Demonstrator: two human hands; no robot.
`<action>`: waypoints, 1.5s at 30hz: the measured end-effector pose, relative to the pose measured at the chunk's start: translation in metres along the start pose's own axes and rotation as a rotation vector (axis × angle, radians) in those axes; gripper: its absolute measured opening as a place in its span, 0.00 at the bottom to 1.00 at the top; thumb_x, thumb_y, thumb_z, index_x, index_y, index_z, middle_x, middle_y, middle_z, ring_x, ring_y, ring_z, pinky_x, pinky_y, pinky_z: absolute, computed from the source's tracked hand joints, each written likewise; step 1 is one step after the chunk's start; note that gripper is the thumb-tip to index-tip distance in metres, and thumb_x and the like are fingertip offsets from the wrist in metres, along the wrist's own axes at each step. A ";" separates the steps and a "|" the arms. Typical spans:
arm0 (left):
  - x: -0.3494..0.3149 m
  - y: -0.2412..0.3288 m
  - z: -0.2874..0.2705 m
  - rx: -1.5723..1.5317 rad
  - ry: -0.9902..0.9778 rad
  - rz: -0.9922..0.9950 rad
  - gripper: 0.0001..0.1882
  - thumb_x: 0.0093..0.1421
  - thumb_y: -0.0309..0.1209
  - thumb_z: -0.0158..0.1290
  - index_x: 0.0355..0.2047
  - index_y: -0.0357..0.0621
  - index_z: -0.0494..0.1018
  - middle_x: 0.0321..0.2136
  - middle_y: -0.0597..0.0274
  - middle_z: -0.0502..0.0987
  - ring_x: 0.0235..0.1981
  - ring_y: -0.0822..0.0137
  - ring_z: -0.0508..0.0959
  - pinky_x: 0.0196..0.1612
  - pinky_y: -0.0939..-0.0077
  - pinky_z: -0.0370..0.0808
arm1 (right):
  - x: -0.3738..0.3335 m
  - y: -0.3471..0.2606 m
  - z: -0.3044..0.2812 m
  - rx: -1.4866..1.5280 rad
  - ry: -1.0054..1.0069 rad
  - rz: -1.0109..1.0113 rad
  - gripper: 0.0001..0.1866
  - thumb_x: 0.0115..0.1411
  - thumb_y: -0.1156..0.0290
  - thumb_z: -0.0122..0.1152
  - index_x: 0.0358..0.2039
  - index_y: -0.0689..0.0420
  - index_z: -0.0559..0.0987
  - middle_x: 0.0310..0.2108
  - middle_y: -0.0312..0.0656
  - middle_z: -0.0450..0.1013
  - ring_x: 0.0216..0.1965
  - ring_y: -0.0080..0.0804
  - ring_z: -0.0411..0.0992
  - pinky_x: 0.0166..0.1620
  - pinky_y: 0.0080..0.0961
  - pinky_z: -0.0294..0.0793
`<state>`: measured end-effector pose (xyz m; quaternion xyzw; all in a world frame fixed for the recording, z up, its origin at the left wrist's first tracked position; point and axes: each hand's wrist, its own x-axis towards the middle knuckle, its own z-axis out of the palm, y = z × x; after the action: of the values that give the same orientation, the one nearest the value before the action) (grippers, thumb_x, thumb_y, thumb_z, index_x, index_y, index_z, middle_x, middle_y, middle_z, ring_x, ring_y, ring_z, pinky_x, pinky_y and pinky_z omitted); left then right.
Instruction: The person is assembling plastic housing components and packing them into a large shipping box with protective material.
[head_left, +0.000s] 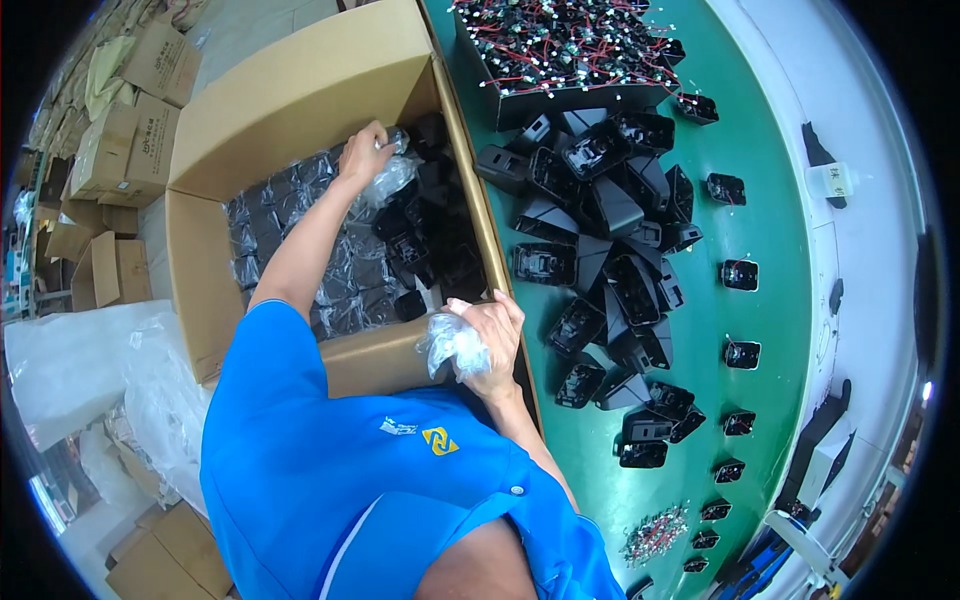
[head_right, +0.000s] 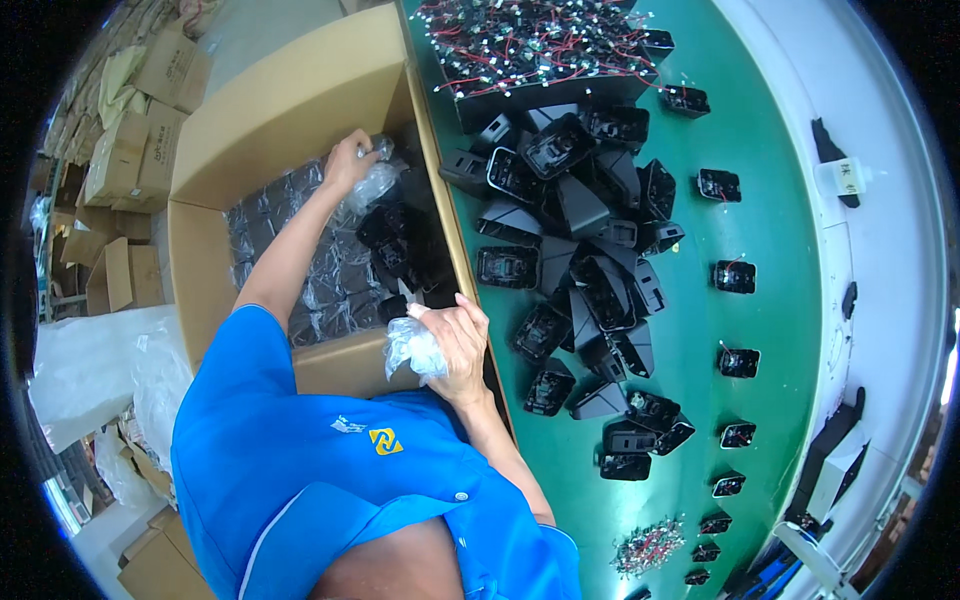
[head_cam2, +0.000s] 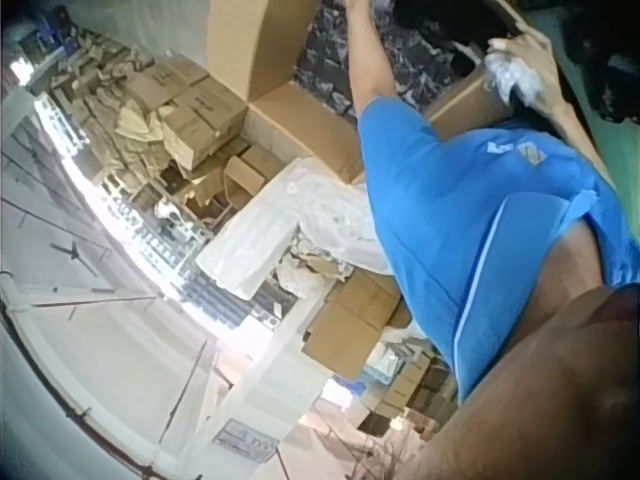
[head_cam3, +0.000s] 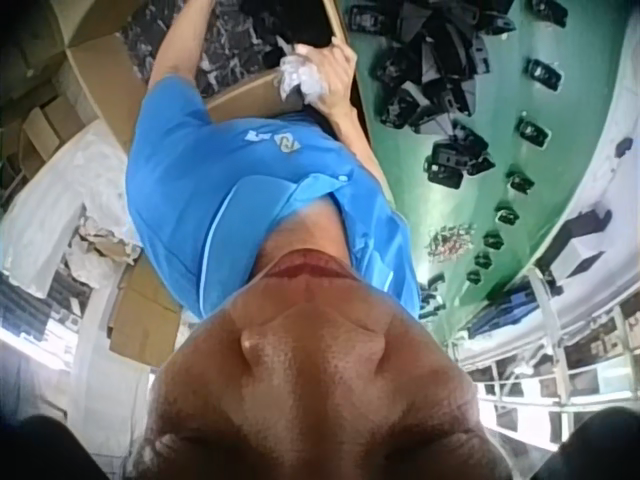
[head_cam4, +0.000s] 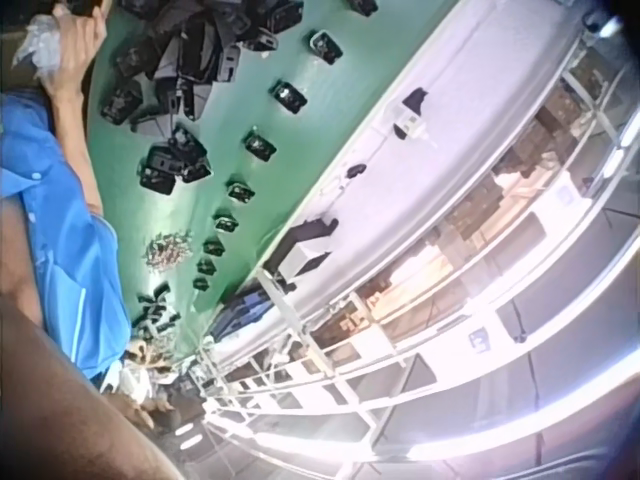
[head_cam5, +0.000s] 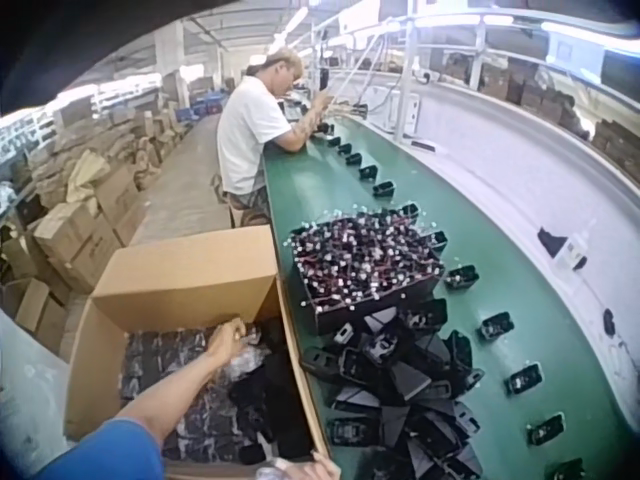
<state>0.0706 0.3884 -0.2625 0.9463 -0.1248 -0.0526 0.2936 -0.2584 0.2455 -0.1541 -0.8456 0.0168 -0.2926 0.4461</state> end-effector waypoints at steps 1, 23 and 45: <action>0.007 -0.010 0.011 0.058 0.041 0.113 0.12 0.57 0.34 0.57 0.25 0.36 0.78 0.27 0.51 0.83 0.31 0.44 0.81 0.37 0.54 0.76 | 0.000 0.000 0.000 0.000 -0.003 -0.003 0.21 0.45 0.76 0.69 0.44 0.55 0.82 0.32 0.34 0.77 0.32 0.28 0.73 0.63 0.35 0.62; -0.020 0.056 -0.067 -0.203 0.037 0.212 0.15 0.62 0.37 0.58 0.31 0.34 0.78 0.25 0.58 0.80 0.25 0.61 0.77 0.34 0.67 0.74 | -0.002 -0.003 -0.003 0.026 -0.032 0.009 0.23 0.47 0.74 0.69 0.47 0.57 0.81 0.35 0.37 0.78 0.32 0.30 0.72 0.60 0.36 0.64; -0.173 0.126 -0.120 -1.039 -0.474 0.595 0.09 0.66 0.33 0.52 0.40 0.41 0.77 0.45 0.57 0.74 0.45 0.65 0.74 0.48 0.71 0.73 | 0.024 -0.023 0.012 0.721 0.072 0.657 0.35 0.52 0.67 0.70 0.60 0.59 0.68 0.56 0.47 0.68 0.53 0.41 0.71 0.57 0.35 0.71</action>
<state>-0.1012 0.3991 -0.0879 0.5685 -0.4019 -0.2299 0.6800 -0.2378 0.2615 -0.1304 -0.5767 0.1957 -0.1526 0.7784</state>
